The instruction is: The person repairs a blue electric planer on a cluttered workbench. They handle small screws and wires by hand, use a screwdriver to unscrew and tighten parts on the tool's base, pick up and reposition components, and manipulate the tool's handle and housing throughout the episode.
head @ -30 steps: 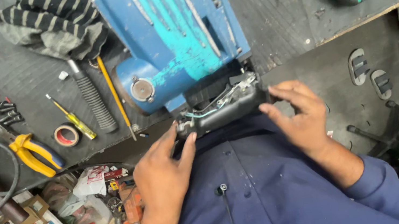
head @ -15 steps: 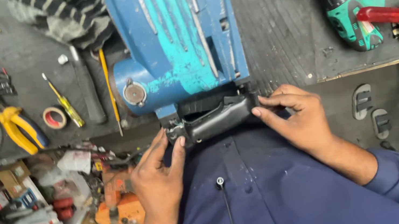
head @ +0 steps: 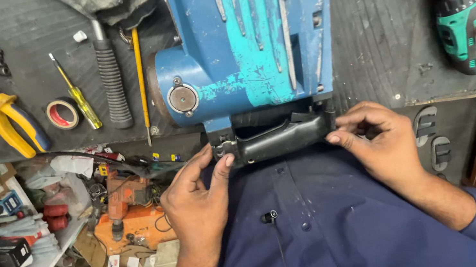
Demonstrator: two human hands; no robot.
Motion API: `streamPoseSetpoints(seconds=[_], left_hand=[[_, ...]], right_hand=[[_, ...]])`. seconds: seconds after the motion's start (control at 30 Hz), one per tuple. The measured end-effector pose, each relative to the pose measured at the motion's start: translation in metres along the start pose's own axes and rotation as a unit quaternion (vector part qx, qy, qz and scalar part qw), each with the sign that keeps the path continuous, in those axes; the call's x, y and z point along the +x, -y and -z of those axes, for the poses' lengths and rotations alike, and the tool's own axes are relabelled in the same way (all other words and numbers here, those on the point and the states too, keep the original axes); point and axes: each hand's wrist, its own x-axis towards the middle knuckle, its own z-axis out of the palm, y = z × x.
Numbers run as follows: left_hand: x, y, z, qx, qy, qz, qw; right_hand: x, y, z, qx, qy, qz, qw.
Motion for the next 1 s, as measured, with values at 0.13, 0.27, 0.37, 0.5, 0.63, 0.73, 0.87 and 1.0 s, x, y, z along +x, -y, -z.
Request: streamPoseSetpoints(seconds=[0.13, 0.27, 0.37, 0.5, 0.63, 0.73, 0.87, 1.0], left_hand=[[0.004, -0.001, 0.003, 0.029, 0.026, 0.085, 0.996], [0.019, 0.000, 0.007, -0.046, 0.074, 0.083, 0.993], [0.026, -0.002, 0.009, -0.013, 0.099, 0.083, 0.992], [0.033, 0.000, 0.010, 0.091, 0.195, 0.112, 0.970], [0.035, 0.011, 0.004, 0.008, 0.252, 0.133, 0.959], [0.033, 0.021, -0.002, -0.097, 0.238, 0.126, 0.958], [0.039, 0.026, -0.002, -0.175, 0.256, 0.132, 0.941], [0.033, 0.016, 0.011, -0.065, 0.204, 0.099, 0.972]], right_hand=[[0.007, -0.009, -0.001, 0.153, 0.052, -0.059, 0.985], [0.015, -0.008, 0.003, 0.174, 0.098, -0.067, 0.978], [0.017, -0.008, 0.005, 0.117, 0.095, -0.091, 0.984], [0.022, -0.012, 0.008, 0.122, 0.121, -0.131, 0.976], [0.029, -0.016, 0.012, 0.142, 0.180, -0.136, 0.964], [0.030, -0.015, 0.009, 0.125, 0.163, -0.125, 0.971], [0.032, -0.008, 0.007, 0.116, 0.149, -0.105, 0.976], [0.016, 0.014, 0.014, -0.174, 0.092, 0.077, 0.977]])
